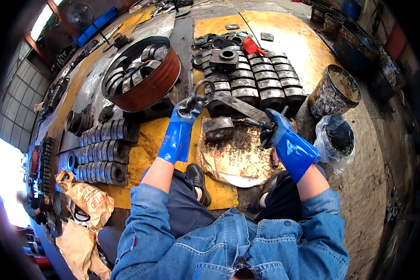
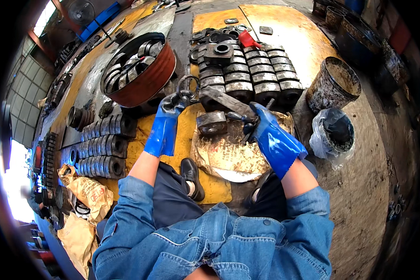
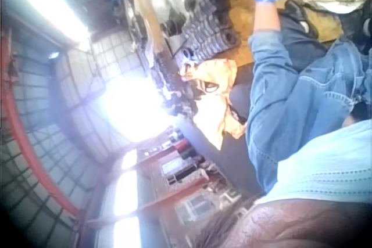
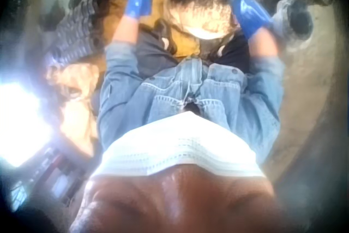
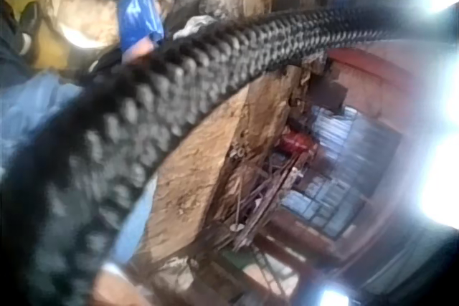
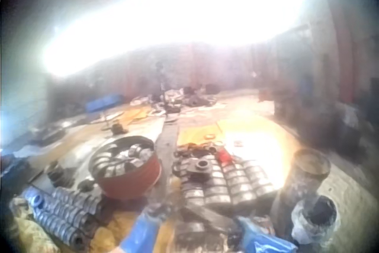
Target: The person, wearing blue gloves, cleans and applies grease to metal industrial components using a scraper and a brush. The person removes residue from a housing, applies grease from a small container, and uses a hammer and scraper to fit and clean various metal pieces on the fabrication floor.
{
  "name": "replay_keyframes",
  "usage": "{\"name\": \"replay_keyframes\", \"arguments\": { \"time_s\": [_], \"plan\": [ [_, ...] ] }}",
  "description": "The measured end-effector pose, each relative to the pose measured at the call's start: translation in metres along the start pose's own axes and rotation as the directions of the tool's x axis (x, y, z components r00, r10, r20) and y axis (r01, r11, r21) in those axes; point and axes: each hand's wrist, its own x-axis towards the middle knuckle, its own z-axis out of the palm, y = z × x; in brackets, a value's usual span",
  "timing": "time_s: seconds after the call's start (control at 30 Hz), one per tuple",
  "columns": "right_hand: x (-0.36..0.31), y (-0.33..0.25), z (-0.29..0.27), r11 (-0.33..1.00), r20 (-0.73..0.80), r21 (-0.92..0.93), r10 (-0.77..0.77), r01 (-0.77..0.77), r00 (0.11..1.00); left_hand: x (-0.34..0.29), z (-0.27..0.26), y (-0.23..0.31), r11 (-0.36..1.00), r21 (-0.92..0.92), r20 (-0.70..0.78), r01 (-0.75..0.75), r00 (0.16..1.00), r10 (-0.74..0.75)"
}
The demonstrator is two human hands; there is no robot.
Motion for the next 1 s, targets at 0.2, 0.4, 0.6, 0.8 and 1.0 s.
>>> {"name": "replay_keyframes", "arguments": {
  "time_s": [0.2, 0.4, 0.6, 0.8, 1.0],
  "plan": [
    [0.006, 0.006, 0.005, 0.998, -0.044, 0.069, 0.012, -0.008, 0.999, 0.008, 0.004, -0.012, 0.868, -0.422, 0.187, 0.259, 0.963, -0.197],
    [-0.013, 0.007, 0.023, 0.999, 0.041, 0.013, -0.054, 0.053, 0.998, 0.010, -0.009, -0.027, 0.936, -0.293, 0.177, 0.198, 0.973, -0.151],
    [-0.021, 0.007, 0.027, 0.989, 0.173, -0.104, -0.085, 0.104, 0.981, 0.000, 0.005, -0.018, 0.983, -0.061, 0.145, 0.175, 0.976, -0.165],
    [-0.027, 0.016, 0.023, 0.928, 0.271, -0.245, -0.211, 0.280, 0.939, 0.001, -0.002, -0.030, 0.994, 0.077, 0.135, 0.073, 0.987, -0.083],
    [-0.037, 0.034, 0.038, 0.878, 0.314, -0.222, -0.347, 0.424, 0.884, 0.009, -0.015, -0.061, 0.957, 0.287, 0.083, 0.030, 0.995, -0.056]
  ]
}}
